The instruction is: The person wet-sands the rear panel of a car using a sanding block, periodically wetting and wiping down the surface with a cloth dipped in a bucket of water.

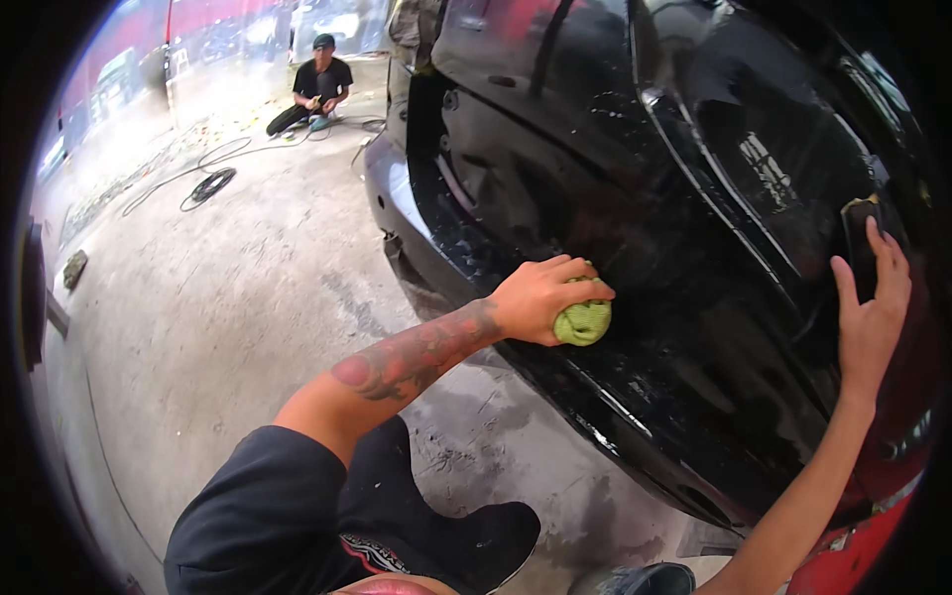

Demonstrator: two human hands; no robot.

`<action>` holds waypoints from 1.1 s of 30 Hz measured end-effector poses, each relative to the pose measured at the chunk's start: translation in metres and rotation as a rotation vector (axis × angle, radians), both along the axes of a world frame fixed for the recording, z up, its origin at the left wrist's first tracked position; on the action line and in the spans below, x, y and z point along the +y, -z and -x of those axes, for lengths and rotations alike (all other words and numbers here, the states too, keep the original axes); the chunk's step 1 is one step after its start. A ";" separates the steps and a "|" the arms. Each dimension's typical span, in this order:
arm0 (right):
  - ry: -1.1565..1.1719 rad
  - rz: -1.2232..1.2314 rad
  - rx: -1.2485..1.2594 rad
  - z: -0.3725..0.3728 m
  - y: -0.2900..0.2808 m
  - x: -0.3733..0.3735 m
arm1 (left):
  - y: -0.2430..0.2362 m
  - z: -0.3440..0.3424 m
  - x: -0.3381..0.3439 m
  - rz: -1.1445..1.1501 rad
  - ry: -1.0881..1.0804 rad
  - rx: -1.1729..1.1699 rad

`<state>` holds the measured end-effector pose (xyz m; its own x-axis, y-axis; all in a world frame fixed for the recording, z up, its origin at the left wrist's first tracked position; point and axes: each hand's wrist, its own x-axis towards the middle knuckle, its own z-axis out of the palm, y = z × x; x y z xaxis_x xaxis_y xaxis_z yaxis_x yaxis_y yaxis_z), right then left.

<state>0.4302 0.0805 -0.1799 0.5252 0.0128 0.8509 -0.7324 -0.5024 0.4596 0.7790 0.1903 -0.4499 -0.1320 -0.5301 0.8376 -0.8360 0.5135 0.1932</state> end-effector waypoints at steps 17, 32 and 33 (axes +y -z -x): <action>-0.292 -0.264 -0.215 0.020 0.026 0.049 | 0.000 0.002 0.000 0.022 0.015 0.001; -1.037 -1.250 -0.818 -0.034 0.287 0.078 | 0.001 0.002 0.003 0.026 -0.007 0.006; -1.055 -1.248 -0.794 -0.040 0.284 0.076 | 0.001 0.001 0.004 0.029 -0.006 0.009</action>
<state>0.4704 0.1564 -0.4640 0.2296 -0.7355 0.6375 0.2521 -0.5876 -0.7688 0.7776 0.1942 -0.4508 -0.1210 -0.5062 0.8539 -0.8374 0.5139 0.1859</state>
